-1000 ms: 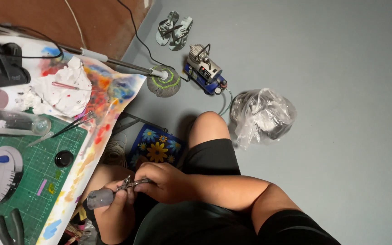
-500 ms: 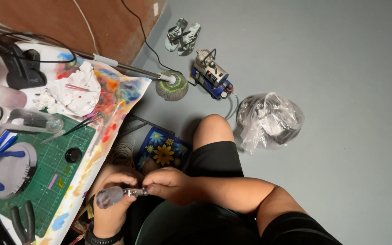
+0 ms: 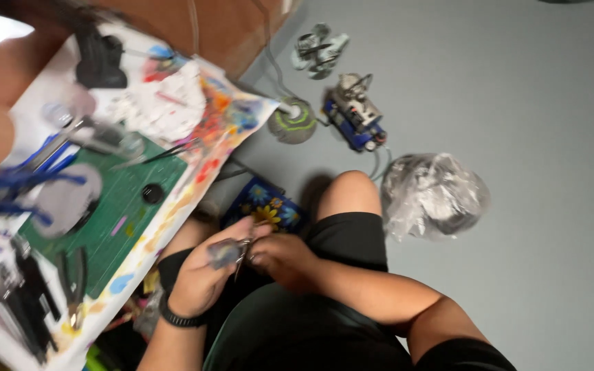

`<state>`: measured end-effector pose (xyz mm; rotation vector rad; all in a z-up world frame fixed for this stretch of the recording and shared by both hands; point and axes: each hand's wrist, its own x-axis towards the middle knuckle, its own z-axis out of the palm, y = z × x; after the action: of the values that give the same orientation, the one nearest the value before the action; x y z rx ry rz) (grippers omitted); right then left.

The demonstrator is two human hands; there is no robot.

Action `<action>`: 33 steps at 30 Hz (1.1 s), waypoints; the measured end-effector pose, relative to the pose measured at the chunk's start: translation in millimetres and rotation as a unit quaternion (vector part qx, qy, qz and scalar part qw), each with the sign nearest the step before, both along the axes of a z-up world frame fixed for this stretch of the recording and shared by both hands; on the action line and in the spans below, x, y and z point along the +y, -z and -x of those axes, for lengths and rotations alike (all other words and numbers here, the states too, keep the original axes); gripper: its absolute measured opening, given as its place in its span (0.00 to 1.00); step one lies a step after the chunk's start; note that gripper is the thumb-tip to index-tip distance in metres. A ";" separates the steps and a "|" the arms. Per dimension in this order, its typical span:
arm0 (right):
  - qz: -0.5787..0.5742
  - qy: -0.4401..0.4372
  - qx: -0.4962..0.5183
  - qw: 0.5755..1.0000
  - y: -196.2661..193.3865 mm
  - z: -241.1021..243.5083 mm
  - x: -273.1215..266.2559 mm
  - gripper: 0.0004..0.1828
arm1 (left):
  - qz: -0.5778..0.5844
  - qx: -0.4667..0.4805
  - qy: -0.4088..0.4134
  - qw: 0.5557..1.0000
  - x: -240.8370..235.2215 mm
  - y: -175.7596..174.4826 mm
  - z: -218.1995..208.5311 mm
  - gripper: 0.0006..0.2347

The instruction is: Disassembling, cleaning, and reassembling a handheld airbrush tool at a workbench.

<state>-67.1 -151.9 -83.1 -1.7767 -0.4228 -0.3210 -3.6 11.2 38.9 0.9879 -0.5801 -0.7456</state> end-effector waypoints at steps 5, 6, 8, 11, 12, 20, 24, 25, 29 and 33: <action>-0.125 0.075 -0.043 0.988 9.3 -6.9 -3.0 0.05 | -0.041 -0.171 0.023 0.984 -2.6 -26.4 -14.2 0.20; -0.140 0.081 -0.030 0.986 7.3 -6.8 -6.4 0.05 | -0.080 -0.257 0.056 0.961 -1.5 -31.3 -18.8 0.22; -0.128 0.091 -0.033 0.987 4.0 -8.4 -14.4 0.06 | -0.089 -0.287 0.047 0.953 0.7 -35.3 -21.9 0.22; -0.124 0.112 -0.045 0.985 -14.5 -10.4 -19.0 0.07 | -0.090 -0.326 0.021 0.941 3.1 -32.5 -23.6 0.25; -0.131 0.122 -0.056 0.982 -23.6 -12.2 -20.2 0.09 | -0.081 -0.338 0.002 0.938 2.7 -30.9 -24.6 0.28; -0.021 0.201 -0.173 0.964 -18.8 -23.0 -37.5 0.09 | -0.220 -0.329 -0.128 0.909 0.7 -21.8 -15.4 0.13; 0.044 0.267 -0.261 0.927 -8.7 -29.6 -41.6 0.11 | -0.370 -0.213 -0.160 0.890 -8.5 -32.1 -9.3 0.20; 0.044 0.264 -0.263 0.927 -9.4 -30.0 -40.9 0.11 | -0.369 -0.213 -0.162 0.890 -11.2 -19.2 -8.9 0.20; 0.063 0.283 -0.293 0.911 -14.5 -31.5 -40.9 0.11 | -0.259 -0.015 -0.194 0.946 -18.7 24.3 -11.2 0.16; 0.059 0.275 -0.302 0.911 -18.8 -29.2 -41.8 0.11 | -0.115 0.068 -0.196 0.971 -29.1 65.7 1.6 0.11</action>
<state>-37.9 -193.7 -64.3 -1.8694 -0.3653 -1.2898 -5.2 -17.9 -26.8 1.2102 -0.1698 -0.5261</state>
